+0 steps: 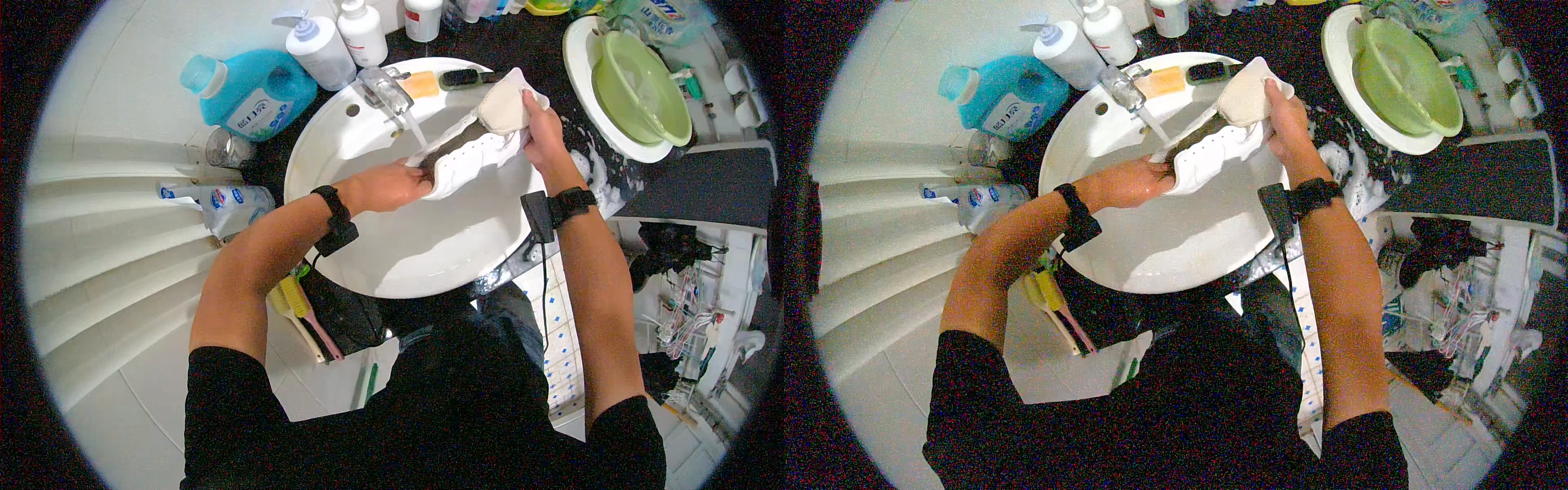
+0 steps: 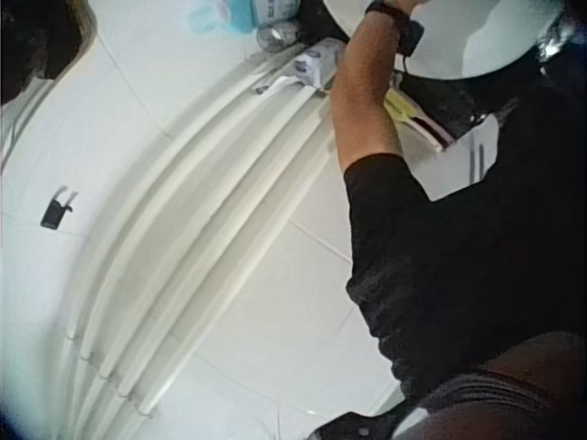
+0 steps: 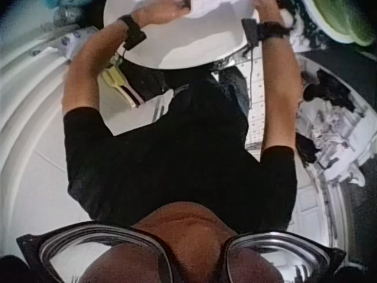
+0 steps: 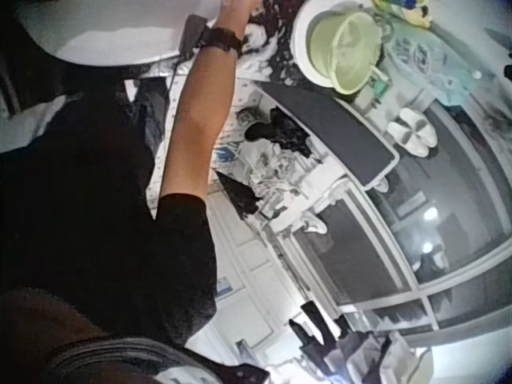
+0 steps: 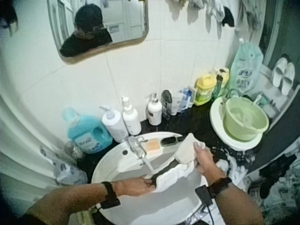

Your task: The person cleans a white shoe using a brush and soapy water at a sink, scrubbing the interior and exterior surfaces before rinsing it under the faucet.

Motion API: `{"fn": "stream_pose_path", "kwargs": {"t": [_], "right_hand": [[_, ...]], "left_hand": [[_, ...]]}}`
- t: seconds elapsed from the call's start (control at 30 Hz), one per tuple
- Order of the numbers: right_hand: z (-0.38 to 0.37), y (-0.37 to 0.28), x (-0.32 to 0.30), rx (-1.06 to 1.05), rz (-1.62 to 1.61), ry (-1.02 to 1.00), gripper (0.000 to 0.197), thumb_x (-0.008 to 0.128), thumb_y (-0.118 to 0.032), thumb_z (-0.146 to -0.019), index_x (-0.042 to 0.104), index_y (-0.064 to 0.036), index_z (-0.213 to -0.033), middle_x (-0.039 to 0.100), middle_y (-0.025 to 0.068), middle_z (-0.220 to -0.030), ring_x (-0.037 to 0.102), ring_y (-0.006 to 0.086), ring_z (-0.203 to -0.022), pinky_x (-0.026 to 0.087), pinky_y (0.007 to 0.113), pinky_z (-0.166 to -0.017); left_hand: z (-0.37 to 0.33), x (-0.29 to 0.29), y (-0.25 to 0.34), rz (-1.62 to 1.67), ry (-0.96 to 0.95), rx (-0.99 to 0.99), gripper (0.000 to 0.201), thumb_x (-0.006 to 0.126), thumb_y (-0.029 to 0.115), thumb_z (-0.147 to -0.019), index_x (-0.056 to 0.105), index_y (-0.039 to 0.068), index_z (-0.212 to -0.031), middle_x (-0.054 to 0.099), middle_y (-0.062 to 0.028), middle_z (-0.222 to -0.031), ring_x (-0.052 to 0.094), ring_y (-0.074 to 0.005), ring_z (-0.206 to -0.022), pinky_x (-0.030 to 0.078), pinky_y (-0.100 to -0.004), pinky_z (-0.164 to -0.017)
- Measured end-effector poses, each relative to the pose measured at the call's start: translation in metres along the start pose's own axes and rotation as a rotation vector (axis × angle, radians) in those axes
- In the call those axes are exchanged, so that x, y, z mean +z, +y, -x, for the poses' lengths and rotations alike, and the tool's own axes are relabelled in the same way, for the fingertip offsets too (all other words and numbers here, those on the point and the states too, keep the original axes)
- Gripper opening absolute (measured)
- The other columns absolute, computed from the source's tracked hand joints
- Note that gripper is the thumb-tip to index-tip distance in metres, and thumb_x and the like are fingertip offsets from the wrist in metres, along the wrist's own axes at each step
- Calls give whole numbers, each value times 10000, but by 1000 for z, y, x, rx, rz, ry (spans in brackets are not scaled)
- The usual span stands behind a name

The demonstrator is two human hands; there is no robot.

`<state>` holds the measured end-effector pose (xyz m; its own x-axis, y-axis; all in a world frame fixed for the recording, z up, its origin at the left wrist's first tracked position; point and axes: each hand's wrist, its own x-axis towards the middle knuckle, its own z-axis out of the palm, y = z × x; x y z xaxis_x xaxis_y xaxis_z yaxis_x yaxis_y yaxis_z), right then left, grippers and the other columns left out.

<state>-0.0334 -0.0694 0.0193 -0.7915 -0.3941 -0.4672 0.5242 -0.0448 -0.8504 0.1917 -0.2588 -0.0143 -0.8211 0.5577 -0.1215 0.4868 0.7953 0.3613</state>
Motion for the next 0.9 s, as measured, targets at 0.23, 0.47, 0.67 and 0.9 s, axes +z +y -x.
{"fn": "stream_pose_path", "kwargs": {"t": [0.23, 0.47, 0.67, 0.9], "right_hand": [[-1, -4, 13, 48, 131, 66, 469, 579, -315, -922, 507, 58, -1196, 607, 149, -1129, 612, 236, -989, 497, 366, -852], [-33, 11, -11, 32, -6, 123, 488, 563, -351, -924, 486, 33, -1216, 595, 152, -1113, 608, 274, -945, 503, 402, -810], [-17, 13, -13, 49, -81, 174, 483, 538, -335, -937, 464, 30, -1245, 586, 149, -1125, 600, 278, -963, 504, 431, -818], [13, 21, -13, 117, -22, 248, 469, 512, -322, -951, 465, 47, -1236, 584, 167, -1103, 609, 276, -917, 528, 421, -746]], "left_hand": [[0, -7, 12, 57, -105, -107, 162, 536, 44, -803, 522, 54, -964, 620, -155, -742, 644, -337, -776, 477, -467, -833], [-5, -27, -1, 36, 156, -97, 322, 677, 374, -777, 543, 86, -827, 592, -112, -760, 594, -317, -804, 458, -436, -730], [-6, -29, 9, 284, 479, -375, 242, 664, 289, -817, 575, 64, -822, 565, -111, -818, 566, -313, -805, 448, -411, -759], [-10, 3, -4, 944, 867, -849, 237, 571, 55, -777, 622, 11, -1005, 626, -202, -1061, 601, -328, -972, 459, -379, -828]]}}
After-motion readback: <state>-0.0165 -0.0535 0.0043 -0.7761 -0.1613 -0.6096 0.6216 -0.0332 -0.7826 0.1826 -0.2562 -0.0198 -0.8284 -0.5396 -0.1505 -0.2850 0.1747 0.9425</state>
